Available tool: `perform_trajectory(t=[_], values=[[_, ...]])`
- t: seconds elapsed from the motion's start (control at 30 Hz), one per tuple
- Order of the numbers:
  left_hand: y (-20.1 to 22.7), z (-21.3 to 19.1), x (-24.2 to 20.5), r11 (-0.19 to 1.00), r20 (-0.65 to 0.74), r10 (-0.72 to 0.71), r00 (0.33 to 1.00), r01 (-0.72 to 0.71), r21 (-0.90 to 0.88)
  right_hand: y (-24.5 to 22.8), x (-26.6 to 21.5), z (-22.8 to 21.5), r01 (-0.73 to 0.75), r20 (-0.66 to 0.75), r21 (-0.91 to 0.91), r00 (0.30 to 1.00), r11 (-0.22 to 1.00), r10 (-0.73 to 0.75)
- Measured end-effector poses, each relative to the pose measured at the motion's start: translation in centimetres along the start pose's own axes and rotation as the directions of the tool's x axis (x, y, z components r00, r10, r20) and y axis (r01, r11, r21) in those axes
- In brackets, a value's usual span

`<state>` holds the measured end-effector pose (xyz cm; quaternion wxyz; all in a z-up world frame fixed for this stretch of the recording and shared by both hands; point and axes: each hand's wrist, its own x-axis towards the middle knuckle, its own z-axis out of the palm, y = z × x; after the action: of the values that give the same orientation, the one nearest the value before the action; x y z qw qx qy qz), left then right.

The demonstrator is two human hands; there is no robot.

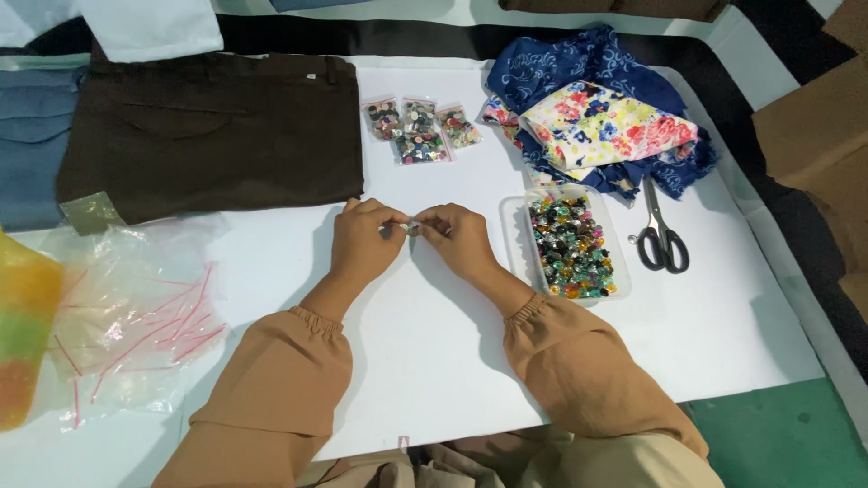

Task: Sorting small silver buttons into plastic bags and colorful buttons into a plastic tray.

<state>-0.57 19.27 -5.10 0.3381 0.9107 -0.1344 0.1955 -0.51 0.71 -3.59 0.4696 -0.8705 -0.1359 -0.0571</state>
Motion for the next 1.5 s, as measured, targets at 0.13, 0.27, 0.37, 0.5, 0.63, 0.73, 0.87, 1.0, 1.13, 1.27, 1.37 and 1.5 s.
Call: perform_trajectory(t=[0.13,0.27,0.37,0.5,0.63,0.73,0.87,1.0,1.13,1.27,1.37,1.5], values=[[2.1,-1.1,-0.2,0.997,-0.091,0.067,0.994,-0.063,0.047,-2.8,-1.6,-3.2,0.091,-0.038,-0.054,0.995,0.994,-0.093],[6.0,0.5,-1.2,0.903,-0.297,0.417,0.859,-0.428,0.027,-2.2,-3.0,-10.1,0.234,-0.119,-0.034,0.965,0.972,-0.236],[10.1,2.3,-2.4,0.832,-0.285,0.516,0.808,-0.552,-0.059,-0.3,-3.9,-15.8,0.183,-0.135,-0.148,0.97,0.972,-0.203],[13.0,5.8,-1.4,0.799,-0.278,0.541,0.794,-0.588,-0.125,2.7,-4.5,-21.1,0.019,-0.084,-0.396,0.995,0.918,-0.057],[13.9,9.7,2.0,0.831,-0.248,0.499,0.83,-0.54,-0.134,3.5,-4.5,-20.4,0.003,0.008,-0.398,1.0,0.917,0.0],[14.3,11.9,3.7,0.9,-0.14,0.42,0.897,-0.431,-0.063,3.5,-4.2,-19.5,0.036,0.065,-0.477,0.998,0.878,-0.006],[15.4,12.2,4.7,0.937,-0.005,0.348,0.937,-0.348,0.001,1.3,-4.6,-20.0,0.011,0.129,-0.402,0.991,0.916,0.045],[15.8,10.5,5.2,0.965,0.205,0.264,0.943,-0.258,-0.055,1.2,-5.1,-20.9,-0.033,0.173,-0.228,0.982,0.973,0.074],[15.9,9.4,5.3,0.965,0.276,0.253,0.927,-0.221,-0.142,0.6,-5.4,-21.5,-0.083,0.204,-0.134,0.973,0.988,0.11],[16.6,8.6,5.6,0.966,0.329,0.209,0.921,-0.142,-0.215,1.2,-5.5,-22.1,-0.132,0.175,-0.06,0.975,0.989,0.14],[17.0,7.9,5.7,0.959,0.375,0.202,0.905,-0.105,-0.263,1.2,-5.7,-22.0,-0.163,0.108,0.0,0.981,0.987,0.162],[17.4,7.1,5.9,0.963,0.42,0.217,0.881,-0.124,-0.237,1.1,-5.6,-22.0,-0.155,0.046,0.035,0.987,0.987,0.153]])
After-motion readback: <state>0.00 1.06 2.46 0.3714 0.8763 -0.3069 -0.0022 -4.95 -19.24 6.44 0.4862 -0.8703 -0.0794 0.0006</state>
